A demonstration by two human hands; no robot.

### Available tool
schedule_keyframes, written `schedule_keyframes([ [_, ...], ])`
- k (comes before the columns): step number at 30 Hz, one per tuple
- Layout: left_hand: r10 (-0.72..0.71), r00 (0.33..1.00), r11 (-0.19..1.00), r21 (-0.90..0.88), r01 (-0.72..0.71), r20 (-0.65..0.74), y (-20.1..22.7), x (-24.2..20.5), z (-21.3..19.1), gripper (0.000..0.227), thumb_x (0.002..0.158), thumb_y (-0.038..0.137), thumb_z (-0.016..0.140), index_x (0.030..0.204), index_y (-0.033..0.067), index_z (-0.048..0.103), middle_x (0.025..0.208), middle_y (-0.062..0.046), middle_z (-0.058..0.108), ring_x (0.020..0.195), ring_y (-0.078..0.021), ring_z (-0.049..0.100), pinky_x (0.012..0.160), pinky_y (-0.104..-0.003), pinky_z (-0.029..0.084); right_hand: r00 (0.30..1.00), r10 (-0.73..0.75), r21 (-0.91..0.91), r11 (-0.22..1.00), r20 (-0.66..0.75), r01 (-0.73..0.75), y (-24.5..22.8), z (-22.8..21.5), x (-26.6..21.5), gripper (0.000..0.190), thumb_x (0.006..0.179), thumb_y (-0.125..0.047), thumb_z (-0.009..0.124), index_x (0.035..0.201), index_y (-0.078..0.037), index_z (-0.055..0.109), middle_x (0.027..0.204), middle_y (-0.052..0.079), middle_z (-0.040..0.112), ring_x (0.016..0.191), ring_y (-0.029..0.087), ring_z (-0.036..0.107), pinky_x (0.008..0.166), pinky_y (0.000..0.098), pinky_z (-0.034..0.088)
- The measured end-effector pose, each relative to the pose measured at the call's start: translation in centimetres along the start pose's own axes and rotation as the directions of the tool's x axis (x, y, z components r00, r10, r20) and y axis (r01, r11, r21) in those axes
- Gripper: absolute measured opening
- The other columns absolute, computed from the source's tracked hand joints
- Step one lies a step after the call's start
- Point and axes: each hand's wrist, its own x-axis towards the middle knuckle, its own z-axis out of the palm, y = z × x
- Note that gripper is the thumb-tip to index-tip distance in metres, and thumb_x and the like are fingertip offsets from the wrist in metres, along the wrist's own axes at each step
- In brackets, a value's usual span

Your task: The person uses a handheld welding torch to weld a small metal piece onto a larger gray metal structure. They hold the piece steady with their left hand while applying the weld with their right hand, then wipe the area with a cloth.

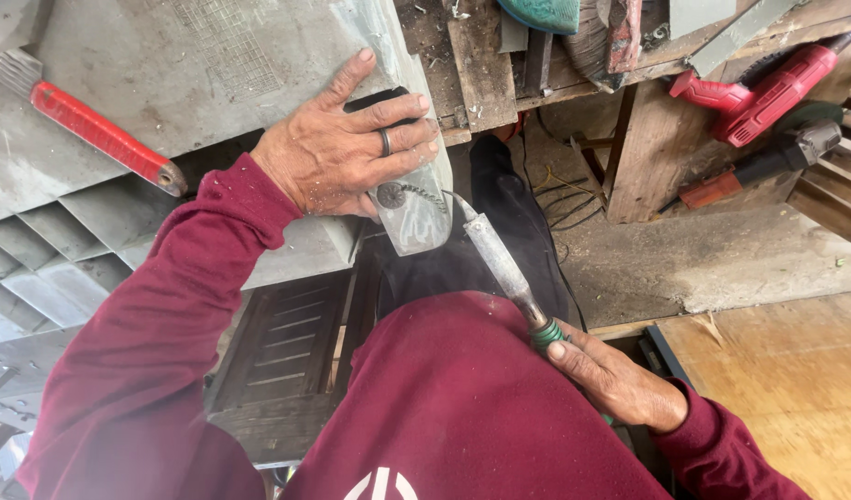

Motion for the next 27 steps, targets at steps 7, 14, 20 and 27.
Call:
schedule_keyframes([
  [7, 0.003, 1.000, 1.000, -0.021, -0.003, -0.020, 0.1, -0.1, -0.3, 0.104, 0.051, 0.061, 0.086, 0.144, 0.0222, 0.062, 0.146, 0.006, 0.057, 0.149, -0.0161, 0.041, 0.126, -0.061, 0.006, 0.996, -0.084, 0.087, 0.993, 0.018, 0.082, -0.6, 1.0, 0.0, 0.069, 0.102, -0.043, 0.040, 0.159, -0.006, 0.031, 0.158, 0.013, 0.048, 0.146, 0.024, 0.045, 0.117, 0.0358, 0.036],
  [14, -0.008, 0.999, 0.999, -0.049, 0.006, -0.040, 0.3, -0.1, -0.3, 0.103, 0.052, 0.061, 0.086, 0.144, 0.0212, 0.063, 0.148, 0.005, 0.058, 0.150, -0.0170, 0.040, 0.126, -0.062, 0.008, 0.993, -0.105, 0.102, 0.989, -0.059, 0.110, 0.6, 2.7, 0.3, 0.066, 0.104, -0.042, 0.044, 0.157, -0.004, 0.039, 0.132, 0.008, 0.057, 0.121, 0.017, 0.050, 0.106, 0.0306, 0.040],
  [20, 0.000, 0.999, 1.000, -0.025, -0.001, -0.048, 0.1, -0.2, -0.1, 0.102, 0.053, 0.061, 0.086, 0.144, 0.0214, 0.063, 0.147, 0.004, 0.058, 0.150, -0.0174, 0.041, 0.126, -0.061, 0.009, 0.996, -0.007, 0.081, 0.997, -0.088, 0.014, 1.1, 2.8, 0.5, 0.066, 0.100, -0.046, 0.045, 0.156, -0.010, 0.042, 0.098, 0.001, 0.056, 0.090, 0.011, 0.049, 0.085, 0.0267, 0.047],
  [27, 0.004, 0.999, 1.000, -0.015, -0.005, -0.038, 0.1, -0.3, -0.1, 0.105, 0.054, 0.064, 0.085, 0.146, 0.0207, 0.062, 0.147, 0.004, 0.058, 0.150, -0.0172, 0.039, 0.126, -0.062, 0.008, 0.992, -0.003, 0.079, 0.997, -0.129, 0.013, 0.6, 2.1, 0.5, 0.052, 0.100, -0.046, 0.047, 0.131, -0.006, 0.059, 0.075, 0.001, 0.053, 0.064, 0.011, 0.049, 0.056, 0.0264, 0.046],
])
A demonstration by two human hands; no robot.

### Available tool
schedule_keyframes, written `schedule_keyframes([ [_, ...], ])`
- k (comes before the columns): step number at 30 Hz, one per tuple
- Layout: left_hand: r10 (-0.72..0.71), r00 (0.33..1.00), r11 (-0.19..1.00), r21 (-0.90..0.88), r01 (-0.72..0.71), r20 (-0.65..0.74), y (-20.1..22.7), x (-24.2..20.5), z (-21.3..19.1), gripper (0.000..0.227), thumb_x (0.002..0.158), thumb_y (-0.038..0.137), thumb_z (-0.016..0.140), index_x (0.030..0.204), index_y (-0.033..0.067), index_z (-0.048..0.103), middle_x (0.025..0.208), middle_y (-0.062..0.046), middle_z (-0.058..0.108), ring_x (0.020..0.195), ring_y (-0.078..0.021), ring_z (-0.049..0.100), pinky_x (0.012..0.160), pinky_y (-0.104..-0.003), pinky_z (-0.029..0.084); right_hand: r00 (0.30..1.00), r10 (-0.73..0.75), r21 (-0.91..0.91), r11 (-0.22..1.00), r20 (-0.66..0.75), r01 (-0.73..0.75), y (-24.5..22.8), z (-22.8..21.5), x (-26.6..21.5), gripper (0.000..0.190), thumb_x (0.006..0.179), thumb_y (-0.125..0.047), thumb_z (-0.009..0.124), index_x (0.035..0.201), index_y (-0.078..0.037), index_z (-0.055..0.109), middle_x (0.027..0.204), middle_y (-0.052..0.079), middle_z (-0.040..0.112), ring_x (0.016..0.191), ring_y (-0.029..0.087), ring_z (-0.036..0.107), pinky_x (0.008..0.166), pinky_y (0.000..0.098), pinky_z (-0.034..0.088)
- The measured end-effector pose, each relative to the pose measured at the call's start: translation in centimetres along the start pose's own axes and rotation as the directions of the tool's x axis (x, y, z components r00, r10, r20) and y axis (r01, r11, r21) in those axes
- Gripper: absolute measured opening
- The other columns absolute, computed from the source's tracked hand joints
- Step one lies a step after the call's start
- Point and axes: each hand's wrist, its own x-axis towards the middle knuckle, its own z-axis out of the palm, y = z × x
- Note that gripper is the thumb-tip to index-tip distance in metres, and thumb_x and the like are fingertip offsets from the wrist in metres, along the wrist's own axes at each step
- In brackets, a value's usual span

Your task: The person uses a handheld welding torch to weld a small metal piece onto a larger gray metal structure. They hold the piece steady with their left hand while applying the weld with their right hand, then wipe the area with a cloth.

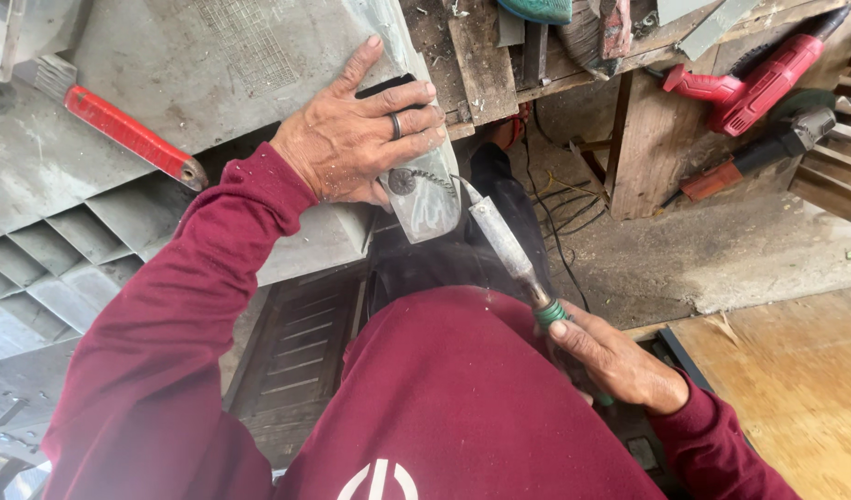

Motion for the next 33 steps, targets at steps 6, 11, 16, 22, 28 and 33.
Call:
schedule_keyframes([
  [6, -0.002, 1.000, 0.999, 0.053, 0.002, 0.009, 0.2, 0.1, -0.1, 0.108, 0.052, 0.067, 0.083, 0.148, 0.0215, 0.060, 0.148, 0.005, 0.058, 0.151, -0.0166, 0.038, 0.125, -0.062, 0.007, 0.981, 0.039, -0.009, 0.999, -0.192, -0.041, 1.7, 1.1, -0.9, 0.047, 0.097, -0.038, 0.057, 0.130, -0.006, 0.059, 0.069, 0.012, 0.053, 0.056, 0.018, 0.046, 0.049, 0.0327, 0.038],
  [11, -0.012, 1.000, 0.999, 0.048, 0.011, 0.011, 0.3, -0.2, 0.2, 0.107, 0.056, 0.070, 0.082, 0.149, 0.0216, 0.059, 0.148, 0.005, 0.058, 0.151, -0.0165, 0.039, 0.126, -0.061, 0.007, 0.926, -0.220, -0.300, 0.946, -0.306, 0.126, 3.0, 1.9, -0.9, 0.044, 0.095, -0.042, 0.055, 0.118, -0.005, 0.064, 0.086, 0.010, 0.065, 0.076, 0.018, 0.062, 0.066, 0.0340, 0.053],
  [16, -0.012, 1.000, 0.999, 0.033, 0.013, -0.013, 0.2, -0.2, 0.3, 0.105, 0.057, 0.070, 0.083, 0.148, 0.0228, 0.060, 0.148, 0.006, 0.058, 0.151, -0.0161, 0.039, 0.127, -0.061, 0.007, 0.923, -0.223, -0.255, 0.956, -0.312, 0.145, 2.7, 2.3, -0.5, 0.046, 0.094, -0.040, 0.055, 0.122, -0.005, 0.064, 0.089, 0.010, 0.068, 0.081, 0.018, 0.062, 0.073, 0.0342, 0.053],
  [22, -0.009, 1.000, 0.999, 0.036, 0.009, -0.019, 0.1, -0.2, 0.0, 0.106, 0.056, 0.068, 0.083, 0.149, 0.0234, 0.059, 0.147, 0.008, 0.057, 0.151, -0.0152, 0.039, 0.127, -0.060, 0.007, 0.912, -0.222, -0.366, 0.926, -0.346, 0.087, 1.8, 2.6, -0.7, 0.049, 0.094, -0.042, 0.059, 0.126, -0.004, 0.061, 0.083, 0.012, 0.069, 0.066, 0.019, 0.062, 0.059, 0.0355, 0.051],
  [28, -0.003, 1.000, 1.000, 0.025, 0.003, 0.003, 0.0, -0.2, -0.1, 0.107, 0.055, 0.067, 0.084, 0.149, 0.0241, 0.058, 0.147, 0.007, 0.057, 0.151, -0.0154, 0.038, 0.126, -0.060, 0.006, 0.893, -0.270, -0.488, 0.871, -0.359, 0.067, 1.6, 3.3, -0.4, 0.051, 0.090, -0.036, 0.063, 0.128, -0.002, 0.057, 0.077, 0.013, 0.067, 0.042, 0.020, 0.062, 0.034, 0.0341, 0.050],
  [33, -0.004, 1.000, 1.000, 0.011, 0.004, -0.017, 0.0, -0.2, -0.1, 0.107, 0.056, 0.067, 0.084, 0.149, 0.0237, 0.058, 0.148, 0.006, 0.057, 0.150, -0.0154, 0.038, 0.126, -0.060, 0.006, 0.837, -0.328, -0.514, 0.855, -0.438, 0.066, 2.0, 3.8, 0.0, 0.054, 0.088, -0.032, 0.067, 0.128, 0.001, 0.054, 0.083, 0.016, 0.070, 0.048, 0.020, 0.072, 0.038, 0.0332, 0.059],
])
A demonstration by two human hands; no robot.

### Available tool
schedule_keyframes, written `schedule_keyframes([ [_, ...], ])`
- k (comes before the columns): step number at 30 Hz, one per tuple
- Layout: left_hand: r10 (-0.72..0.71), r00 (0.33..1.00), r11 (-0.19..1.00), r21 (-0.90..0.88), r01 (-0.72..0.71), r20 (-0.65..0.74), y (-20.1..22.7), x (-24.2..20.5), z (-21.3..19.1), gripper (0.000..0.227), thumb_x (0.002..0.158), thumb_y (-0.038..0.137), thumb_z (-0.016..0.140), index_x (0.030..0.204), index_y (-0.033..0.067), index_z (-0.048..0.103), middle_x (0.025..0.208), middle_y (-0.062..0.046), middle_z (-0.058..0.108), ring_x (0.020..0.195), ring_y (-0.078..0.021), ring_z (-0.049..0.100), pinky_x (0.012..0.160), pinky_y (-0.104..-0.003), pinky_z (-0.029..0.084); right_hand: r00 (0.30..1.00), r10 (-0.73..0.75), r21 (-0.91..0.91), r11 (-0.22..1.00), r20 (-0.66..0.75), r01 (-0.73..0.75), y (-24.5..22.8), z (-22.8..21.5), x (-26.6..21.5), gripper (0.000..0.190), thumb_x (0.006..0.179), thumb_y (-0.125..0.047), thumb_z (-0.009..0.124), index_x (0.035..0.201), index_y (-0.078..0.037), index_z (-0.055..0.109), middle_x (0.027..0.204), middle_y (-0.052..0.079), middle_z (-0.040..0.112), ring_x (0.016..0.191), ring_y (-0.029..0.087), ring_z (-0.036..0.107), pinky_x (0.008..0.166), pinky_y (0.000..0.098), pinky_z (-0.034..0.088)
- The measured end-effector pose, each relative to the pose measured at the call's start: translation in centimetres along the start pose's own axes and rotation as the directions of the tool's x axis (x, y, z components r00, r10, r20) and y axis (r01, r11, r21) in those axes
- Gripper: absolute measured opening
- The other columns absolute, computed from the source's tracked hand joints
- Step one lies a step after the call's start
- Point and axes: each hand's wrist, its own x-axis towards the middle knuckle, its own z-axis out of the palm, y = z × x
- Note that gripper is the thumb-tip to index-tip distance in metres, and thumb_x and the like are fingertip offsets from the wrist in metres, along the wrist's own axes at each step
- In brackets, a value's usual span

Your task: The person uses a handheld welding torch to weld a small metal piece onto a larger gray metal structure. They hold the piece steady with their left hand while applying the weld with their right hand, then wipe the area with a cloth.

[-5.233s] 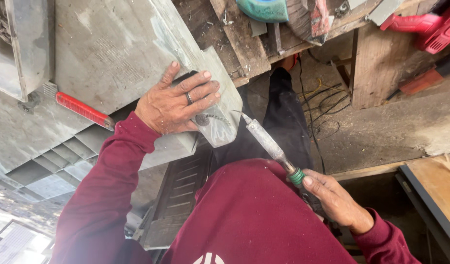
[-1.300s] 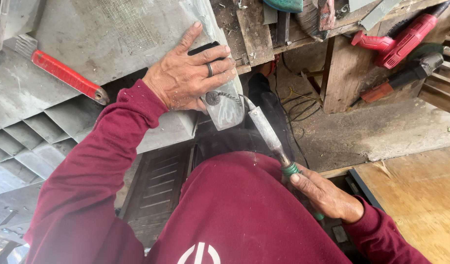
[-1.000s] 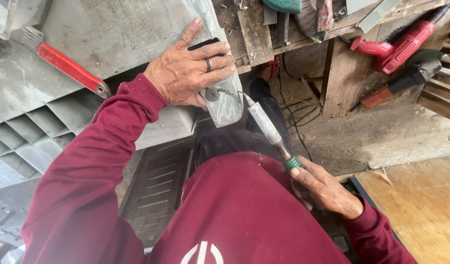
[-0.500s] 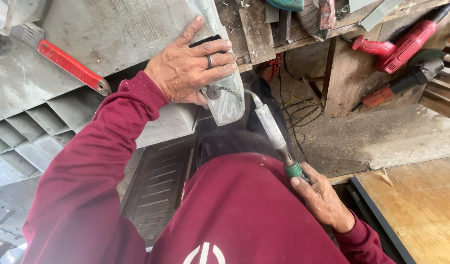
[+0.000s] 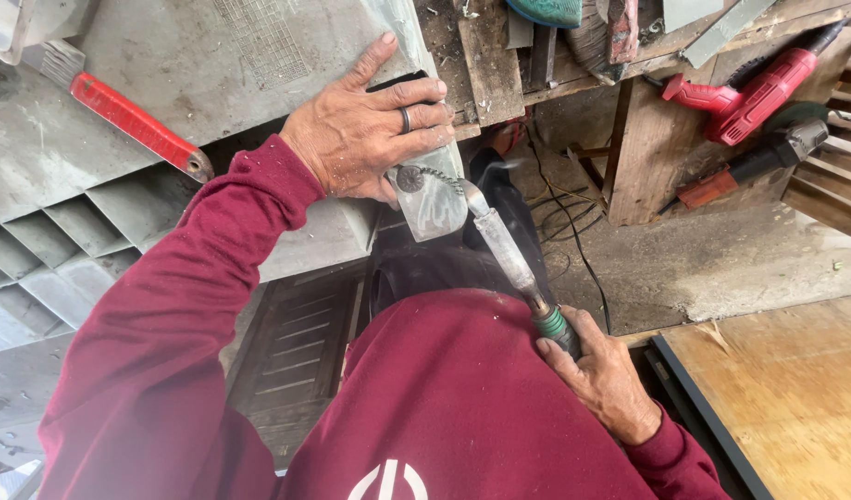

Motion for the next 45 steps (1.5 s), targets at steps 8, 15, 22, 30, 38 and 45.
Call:
schedule_keyframes([
  [8, -0.002, 1.000, 1.000, -0.018, 0.002, -0.006, 0.1, 0.0, -0.3, 0.104, 0.056, 0.066, 0.085, 0.147, 0.0218, 0.059, 0.145, 0.004, 0.058, 0.149, -0.0169, 0.040, 0.127, -0.059, 0.007, 0.999, 0.028, -0.011, 1.000, -0.015, -0.028, -0.8, 0.0, 0.2, 0.050, 0.087, -0.030, 0.069, 0.126, -0.003, 0.055, 0.079, 0.018, 0.072, 0.049, 0.021, 0.072, 0.041, 0.0339, 0.057],
  [15, -0.006, 1.000, 0.999, -0.044, 0.005, -0.026, 0.0, 0.1, -0.4, 0.104, 0.055, 0.062, 0.087, 0.146, 0.0216, 0.059, 0.143, 0.003, 0.058, 0.148, -0.0175, 0.040, 0.127, -0.058, 0.007, 0.998, 0.055, -0.179, 0.982, -0.026, -0.059, -1.7, -0.2, 0.6, 0.050, 0.090, -0.032, 0.067, 0.130, -0.007, 0.051, 0.079, 0.023, 0.073, 0.061, 0.033, 0.075, 0.050, 0.0426, 0.059],
  [22, 0.002, 1.000, 0.999, -0.041, -0.003, -0.026, 0.0, 0.1, -0.5, 0.106, 0.054, 0.062, 0.087, 0.147, 0.0214, 0.058, 0.141, 0.004, 0.059, 0.147, -0.0179, 0.040, 0.126, -0.058, 0.007, 0.999, -0.027, -0.241, 0.970, -0.046, 0.015, -1.5, 0.3, 1.3, 0.051, 0.092, -0.036, 0.065, 0.130, -0.008, 0.048, 0.086, 0.022, 0.074, 0.074, 0.042, 0.074, 0.061, 0.0492, 0.057],
  [30, -0.005, 1.000, 0.998, -0.060, 0.005, -0.001, 0.3, 0.2, -0.5, 0.102, 0.055, 0.062, 0.087, 0.143, 0.0196, 0.058, 0.143, 0.003, 0.059, 0.147, -0.0175, 0.039, 0.125, -0.060, 0.007, 0.993, 0.029, -0.142, 0.989, -0.112, -0.044, -2.4, 2.0, 0.4, 0.051, 0.092, -0.038, 0.063, 0.132, -0.008, 0.051, 0.077, 0.021, 0.073, 0.067, 0.040, 0.074, 0.060, 0.0479, 0.056],
  [38, -0.002, 1.000, 0.995, -0.096, -0.001, -0.030, 0.2, 0.2, -0.6, 0.101, 0.055, 0.063, 0.086, 0.142, 0.0195, 0.058, 0.141, 0.003, 0.059, 0.145, -0.0188, 0.041, 0.126, -0.060, 0.008, 0.978, 0.078, -0.053, 0.995, -0.195, -0.090, -2.0, 4.6, -0.2, 0.057, 0.090, -0.040, 0.064, 0.136, -0.009, 0.053, 0.073, 0.020, 0.074, 0.066, 0.035, 0.076, 0.062, 0.0449, 0.057],
  [45, 0.008, 0.995, 0.991, -0.132, -0.021, -0.102, 0.2, 0.0, -0.2, 0.092, 0.063, 0.062, 0.086, 0.139, 0.0169, 0.060, 0.139, 0.001, 0.061, 0.144, -0.0191, 0.044, 0.126, -0.061, 0.008, 0.943, -0.029, -0.056, 0.998, -0.331, 0.011, -2.0, 5.8, -0.7, 0.056, 0.091, -0.041, 0.064, 0.134, -0.007, 0.057, 0.074, 0.018, 0.072, 0.063, 0.032, 0.073, 0.059, 0.0424, 0.056],
])
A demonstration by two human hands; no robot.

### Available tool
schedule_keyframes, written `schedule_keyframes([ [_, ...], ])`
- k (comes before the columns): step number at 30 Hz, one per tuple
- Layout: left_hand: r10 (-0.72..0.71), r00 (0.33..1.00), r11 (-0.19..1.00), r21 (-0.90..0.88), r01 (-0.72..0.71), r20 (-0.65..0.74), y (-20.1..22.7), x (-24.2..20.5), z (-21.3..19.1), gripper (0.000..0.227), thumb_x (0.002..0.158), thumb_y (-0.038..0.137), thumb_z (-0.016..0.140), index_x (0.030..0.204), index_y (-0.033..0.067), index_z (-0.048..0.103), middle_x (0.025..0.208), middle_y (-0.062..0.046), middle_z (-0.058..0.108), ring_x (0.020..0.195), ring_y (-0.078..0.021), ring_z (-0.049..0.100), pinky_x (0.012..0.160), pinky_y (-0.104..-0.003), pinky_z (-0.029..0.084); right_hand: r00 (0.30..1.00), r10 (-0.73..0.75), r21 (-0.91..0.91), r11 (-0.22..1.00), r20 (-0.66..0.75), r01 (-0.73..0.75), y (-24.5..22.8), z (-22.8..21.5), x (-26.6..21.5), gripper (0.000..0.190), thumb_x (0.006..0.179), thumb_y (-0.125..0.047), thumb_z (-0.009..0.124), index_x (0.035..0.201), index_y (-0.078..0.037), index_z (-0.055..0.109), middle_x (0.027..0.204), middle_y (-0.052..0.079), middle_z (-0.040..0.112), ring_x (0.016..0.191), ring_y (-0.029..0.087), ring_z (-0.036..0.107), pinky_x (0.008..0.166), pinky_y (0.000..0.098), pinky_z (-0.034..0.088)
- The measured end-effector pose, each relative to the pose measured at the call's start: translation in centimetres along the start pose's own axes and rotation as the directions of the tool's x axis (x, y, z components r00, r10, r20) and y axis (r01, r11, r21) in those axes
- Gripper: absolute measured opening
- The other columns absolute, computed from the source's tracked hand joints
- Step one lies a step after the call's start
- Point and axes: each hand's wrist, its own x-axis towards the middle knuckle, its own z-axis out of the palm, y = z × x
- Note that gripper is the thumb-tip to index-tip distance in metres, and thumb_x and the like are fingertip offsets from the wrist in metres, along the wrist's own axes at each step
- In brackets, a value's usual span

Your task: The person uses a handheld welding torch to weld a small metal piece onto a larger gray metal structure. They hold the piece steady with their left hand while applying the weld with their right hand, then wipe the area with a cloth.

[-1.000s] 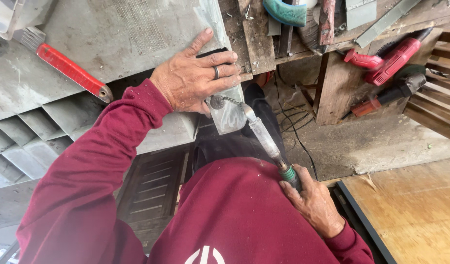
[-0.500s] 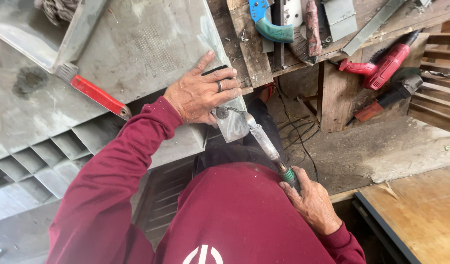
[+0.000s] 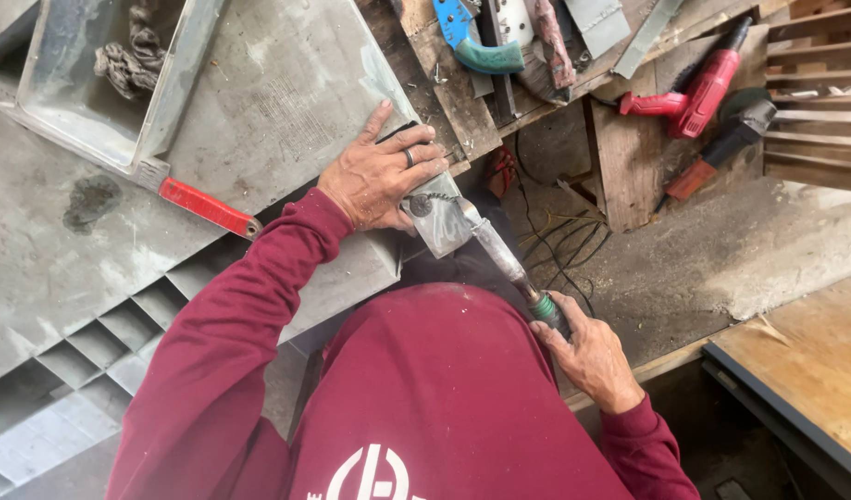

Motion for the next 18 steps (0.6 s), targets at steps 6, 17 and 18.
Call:
schedule_keyframes([
  [6, 0.000, 1.000, 1.000, -0.012, -0.001, -0.010, 0.1, 0.0, -0.2, 0.092, 0.059, 0.057, 0.086, 0.137, 0.0165, 0.062, 0.137, 0.002, 0.062, 0.143, -0.0189, 0.044, 0.126, -0.060, 0.008, 0.992, 0.120, 0.028, 0.992, 0.036, -0.121, -1.1, 0.0, -0.6, 0.059, 0.089, -0.045, 0.065, 0.137, -0.011, 0.058, 0.065, 0.019, 0.069, 0.053, 0.030, 0.068, 0.057, 0.0430, 0.052],
  [17, -0.005, 1.000, 1.000, -0.014, 0.005, -0.011, 0.2, -0.2, -0.1, 0.093, 0.060, 0.059, 0.086, 0.139, 0.0175, 0.060, 0.138, 0.003, 0.061, 0.144, -0.0190, 0.044, 0.126, -0.059, 0.007, 0.986, 0.149, 0.086, 0.984, 0.075, -0.155, -1.7, -0.7, -1.0, 0.059, 0.089, -0.044, 0.065, 0.139, -0.013, 0.058, 0.062, 0.015, 0.069, 0.053, 0.024, 0.065, 0.057, 0.0420, 0.052],
  [18, -0.003, 1.000, 1.000, -0.015, 0.003, -0.010, 0.1, -0.1, -0.1, 0.094, 0.059, 0.059, 0.086, 0.139, 0.0179, 0.060, 0.138, 0.003, 0.061, 0.144, -0.0190, 0.043, 0.126, -0.059, 0.007, 0.981, 0.174, 0.067, 0.981, 0.088, -0.181, -1.8, -0.9, -1.0, 0.060, 0.089, -0.044, 0.065, 0.140, -0.013, 0.058, 0.060, 0.015, 0.068, 0.051, 0.025, 0.064, 0.056, 0.0427, 0.052],
])
